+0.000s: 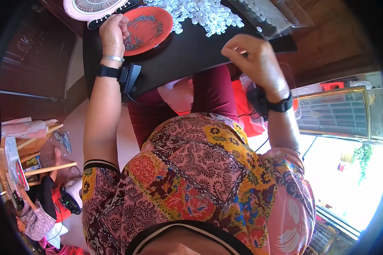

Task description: The recorder is manually assembling small white plastic rings onto circular wire frames at a table.

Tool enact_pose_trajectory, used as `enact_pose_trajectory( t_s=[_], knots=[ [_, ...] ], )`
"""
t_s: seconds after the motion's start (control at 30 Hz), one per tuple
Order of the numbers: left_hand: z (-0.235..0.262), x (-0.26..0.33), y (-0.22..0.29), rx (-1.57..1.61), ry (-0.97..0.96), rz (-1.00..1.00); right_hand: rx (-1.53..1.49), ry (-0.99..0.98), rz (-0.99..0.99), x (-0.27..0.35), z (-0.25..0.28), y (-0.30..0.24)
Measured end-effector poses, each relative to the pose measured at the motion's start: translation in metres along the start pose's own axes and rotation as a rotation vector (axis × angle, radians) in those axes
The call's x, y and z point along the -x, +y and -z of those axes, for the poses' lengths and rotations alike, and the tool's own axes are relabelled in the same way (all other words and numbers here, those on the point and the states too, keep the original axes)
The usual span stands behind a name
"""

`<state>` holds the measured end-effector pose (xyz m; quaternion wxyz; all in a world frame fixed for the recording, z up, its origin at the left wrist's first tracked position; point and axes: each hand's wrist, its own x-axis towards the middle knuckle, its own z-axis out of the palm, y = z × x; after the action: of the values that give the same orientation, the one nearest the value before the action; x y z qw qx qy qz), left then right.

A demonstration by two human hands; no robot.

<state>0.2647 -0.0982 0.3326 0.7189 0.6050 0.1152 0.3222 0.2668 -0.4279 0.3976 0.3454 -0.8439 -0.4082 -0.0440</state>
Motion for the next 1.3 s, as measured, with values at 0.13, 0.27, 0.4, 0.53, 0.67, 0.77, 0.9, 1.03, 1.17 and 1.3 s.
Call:
enact_pose_trajectory(
  t_s=[0.13, 0.27, 0.4, 0.53, 0.67, 0.77, 0.9, 1.03, 1.17, 1.3],
  knots=[
    [-0.001, -0.002, 0.002, -0.014, -0.010, -0.001, 0.107, 0.053, -0.096, 0.020, -0.029, 0.042],
    [-0.002, -0.004, -0.001, -0.020, -0.028, -0.011, 0.404, 0.102, 0.037, 0.020, -0.049, 0.081],
    [-0.001, -0.005, -0.001, -0.041, -0.012, -0.015, 0.445, 0.115, 0.102, 0.013, -0.060, 0.092],
    [-0.002, -0.006, -0.001, -0.045, -0.011, -0.002, 0.438, 0.102, 0.121, 0.010, -0.064, 0.102],
    [-0.001, -0.007, -0.003, -0.056, -0.052, -0.026, 0.457, 0.121, 0.108, 0.010, -0.066, 0.100],
    [0.000, -0.006, -0.003, -0.056, -0.059, -0.027, 0.484, 0.136, 0.096, 0.011, -0.069, 0.100],
    [0.001, -0.006, -0.003, -0.053, -0.054, -0.019, 0.503, 0.141, 0.079, 0.012, -0.070, 0.094],
    [0.001, -0.005, -0.001, -0.047, -0.058, -0.010, 0.506, 0.158, 0.091, 0.012, -0.070, 0.095],
    [-0.002, -0.006, 0.001, -0.066, -0.056, 0.004, 0.515, 0.187, 0.097, 0.011, -0.071, 0.093],
    [-0.001, -0.004, 0.003, -0.058, -0.044, 0.039, 0.526, 0.219, 0.093, 0.011, -0.074, 0.093]
  ],
)
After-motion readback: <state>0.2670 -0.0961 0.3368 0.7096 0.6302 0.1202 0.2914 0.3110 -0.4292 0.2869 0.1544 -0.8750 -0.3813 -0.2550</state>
